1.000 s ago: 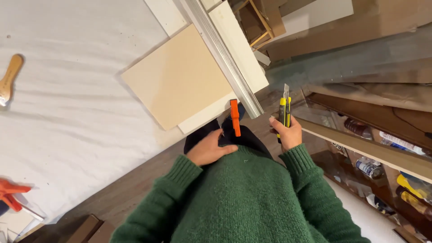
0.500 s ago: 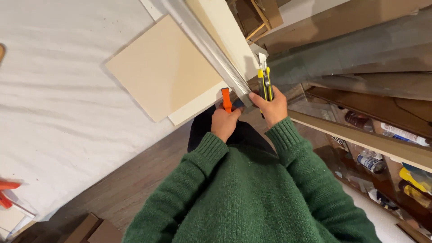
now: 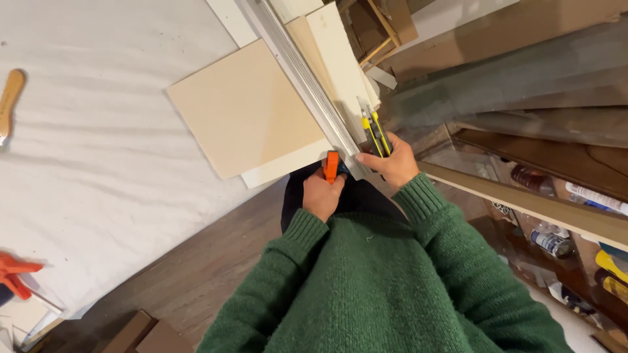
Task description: Cutting and preparing matboard for an art frame using a utility knife and straight edge.
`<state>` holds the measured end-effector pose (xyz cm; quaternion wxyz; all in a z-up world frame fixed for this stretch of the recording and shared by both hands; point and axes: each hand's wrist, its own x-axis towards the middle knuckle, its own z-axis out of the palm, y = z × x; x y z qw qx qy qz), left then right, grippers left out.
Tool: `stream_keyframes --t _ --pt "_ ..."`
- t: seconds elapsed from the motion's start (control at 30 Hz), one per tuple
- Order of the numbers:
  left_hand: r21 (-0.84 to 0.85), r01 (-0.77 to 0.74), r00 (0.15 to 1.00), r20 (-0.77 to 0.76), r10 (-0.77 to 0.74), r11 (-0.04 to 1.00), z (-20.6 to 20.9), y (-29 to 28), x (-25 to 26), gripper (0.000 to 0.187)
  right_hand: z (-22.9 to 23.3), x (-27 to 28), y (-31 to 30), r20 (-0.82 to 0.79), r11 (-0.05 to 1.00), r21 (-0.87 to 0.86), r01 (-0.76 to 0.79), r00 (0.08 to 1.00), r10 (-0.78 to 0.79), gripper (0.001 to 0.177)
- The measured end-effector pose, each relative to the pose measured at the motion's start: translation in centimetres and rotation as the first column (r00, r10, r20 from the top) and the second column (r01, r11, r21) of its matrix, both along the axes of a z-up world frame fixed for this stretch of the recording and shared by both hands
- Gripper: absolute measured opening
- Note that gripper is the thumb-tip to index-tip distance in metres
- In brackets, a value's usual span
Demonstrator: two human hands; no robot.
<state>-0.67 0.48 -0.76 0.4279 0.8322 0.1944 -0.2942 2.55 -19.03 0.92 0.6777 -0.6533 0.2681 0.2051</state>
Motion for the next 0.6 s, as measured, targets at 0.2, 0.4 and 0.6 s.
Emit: stream_keyframes --t 0.2,0.4,0.6 --pt "-0.021 0.254 0.959 0.131 -0.250 0.967 0.6 5.1 -3.6 0.039 1.3 -1.2 -0.8 0.082 0.984 -0.156 -0.084 0.992 0.098 0.031" --pt "-0.154 -0.344 0.875 0.304 0.376 0.926 4.2 16.6 -4.4 0.039 4.4 -0.1 1.3 0.094 0.984 -0.080 -0.159 0.982 0.166 0.035" --pt "0.374 -0.662 0.738 0.476 0.478 0.649 1.7 35.8 -3.4 0.041 6.7 5.7 10.5 0.101 0.894 -0.149 -0.423 0.893 0.439 0.039"
